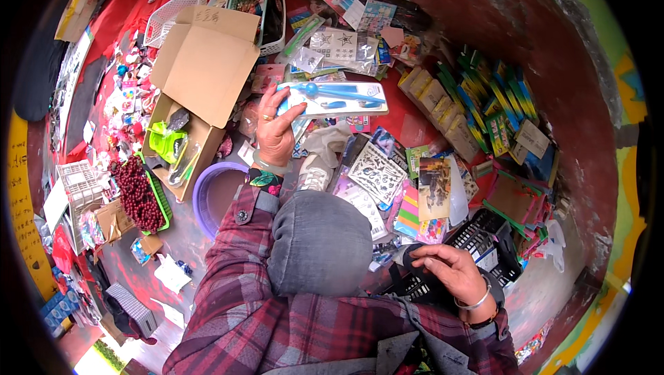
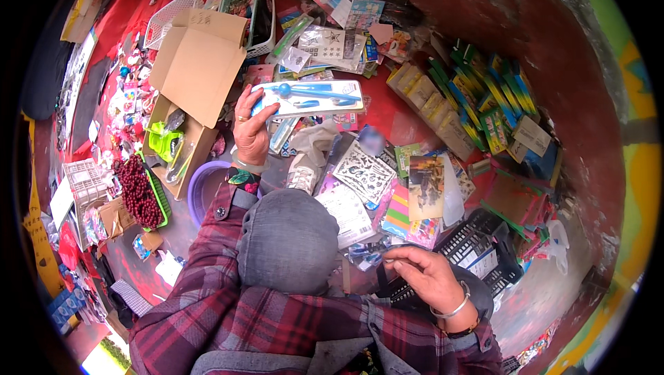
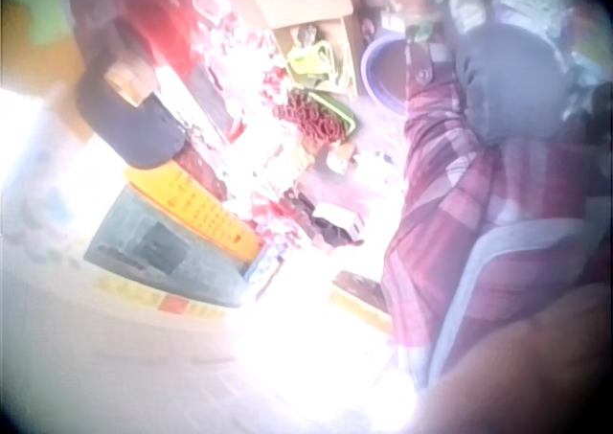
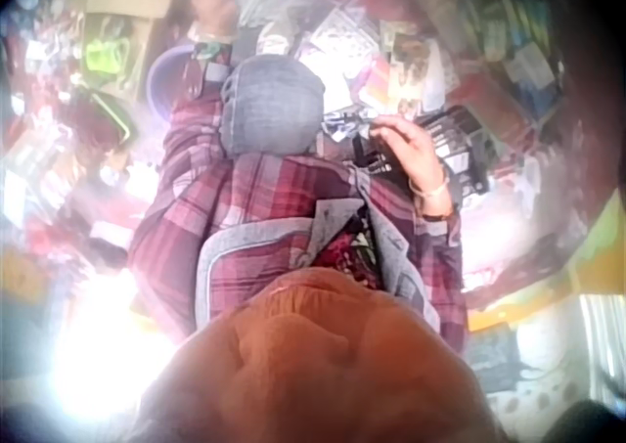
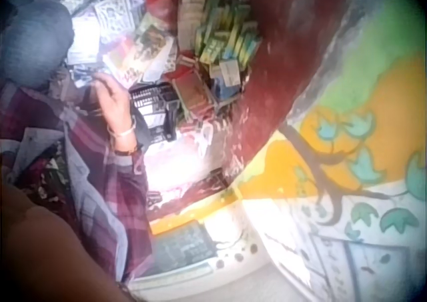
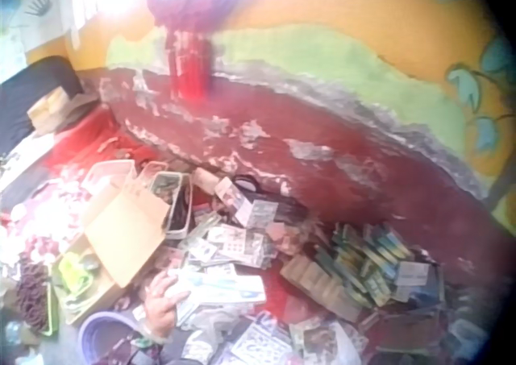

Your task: The person sits on the floor surrounded by a large pile of assorted merchandise and packaging. They pick up various small items, including boxes, plastic-wrapped goods, and cards, inspect them by turning them over, and then place them back into the pile or into a nearby container.

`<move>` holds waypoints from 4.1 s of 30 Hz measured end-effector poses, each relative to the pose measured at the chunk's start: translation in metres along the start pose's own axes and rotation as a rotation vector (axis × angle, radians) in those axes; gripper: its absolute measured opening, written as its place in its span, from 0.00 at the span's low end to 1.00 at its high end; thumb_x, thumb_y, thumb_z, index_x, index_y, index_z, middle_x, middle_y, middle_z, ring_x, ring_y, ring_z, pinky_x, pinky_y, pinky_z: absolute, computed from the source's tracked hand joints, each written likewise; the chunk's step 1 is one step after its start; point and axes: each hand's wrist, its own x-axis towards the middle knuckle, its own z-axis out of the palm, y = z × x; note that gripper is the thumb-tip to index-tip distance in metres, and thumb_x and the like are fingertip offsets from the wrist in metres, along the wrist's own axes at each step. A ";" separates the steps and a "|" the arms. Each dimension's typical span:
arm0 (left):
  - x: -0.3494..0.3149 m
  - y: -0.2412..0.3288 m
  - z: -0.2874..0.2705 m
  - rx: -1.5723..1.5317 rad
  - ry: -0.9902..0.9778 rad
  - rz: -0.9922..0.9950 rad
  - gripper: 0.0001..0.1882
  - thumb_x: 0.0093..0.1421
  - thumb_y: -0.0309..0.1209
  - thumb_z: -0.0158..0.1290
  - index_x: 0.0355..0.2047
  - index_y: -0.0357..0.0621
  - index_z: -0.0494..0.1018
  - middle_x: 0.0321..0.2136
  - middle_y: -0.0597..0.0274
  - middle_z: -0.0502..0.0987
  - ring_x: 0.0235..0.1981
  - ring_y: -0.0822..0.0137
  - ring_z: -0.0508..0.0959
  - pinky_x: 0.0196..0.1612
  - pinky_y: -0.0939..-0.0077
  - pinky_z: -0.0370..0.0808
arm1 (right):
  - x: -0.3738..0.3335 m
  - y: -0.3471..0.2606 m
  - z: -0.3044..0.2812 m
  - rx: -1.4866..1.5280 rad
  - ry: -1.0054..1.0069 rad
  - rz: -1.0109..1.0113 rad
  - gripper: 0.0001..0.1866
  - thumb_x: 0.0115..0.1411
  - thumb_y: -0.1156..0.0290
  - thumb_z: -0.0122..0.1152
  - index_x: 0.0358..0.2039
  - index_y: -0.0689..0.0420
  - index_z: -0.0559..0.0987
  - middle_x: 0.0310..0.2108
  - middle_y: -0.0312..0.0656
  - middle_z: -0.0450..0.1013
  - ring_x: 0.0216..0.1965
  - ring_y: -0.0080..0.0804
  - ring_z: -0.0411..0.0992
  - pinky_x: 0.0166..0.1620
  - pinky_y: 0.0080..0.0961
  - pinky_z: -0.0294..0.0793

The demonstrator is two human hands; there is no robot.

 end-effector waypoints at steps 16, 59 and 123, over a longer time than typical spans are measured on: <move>-0.006 -0.002 0.007 -0.070 0.047 -0.042 0.20 0.45 0.12 0.50 0.37 0.45 0.79 0.43 0.53 0.74 0.53 0.53 0.68 0.54 0.66 0.64 | -0.002 0.001 -0.001 -0.004 -0.008 -0.018 0.12 0.60 0.76 0.52 0.43 0.66 0.74 0.38 0.40 0.74 0.40 0.23 0.73 0.44 0.18 0.70; -0.046 -0.075 0.133 -1.400 -0.450 -1.569 0.18 0.60 0.30 0.49 0.48 0.34 0.64 0.43 0.49 0.73 0.42 0.54 0.76 0.45 0.58 0.76 | -0.003 0.003 -0.012 0.039 -0.029 0.020 0.11 0.60 0.78 0.51 0.44 0.64 0.74 0.38 0.39 0.73 0.41 0.21 0.72 0.44 0.16 0.69; 0.007 0.284 0.010 -0.406 -0.653 -0.100 0.23 0.53 0.21 0.55 0.49 0.40 0.64 0.34 0.53 0.73 0.34 0.62 0.75 0.34 0.74 0.71 | -0.025 -0.010 -0.036 -0.014 0.867 -0.742 0.24 0.61 0.54 0.54 0.27 0.67 0.76 0.17 0.33 0.65 0.23 0.16 0.60 0.27 0.18 0.63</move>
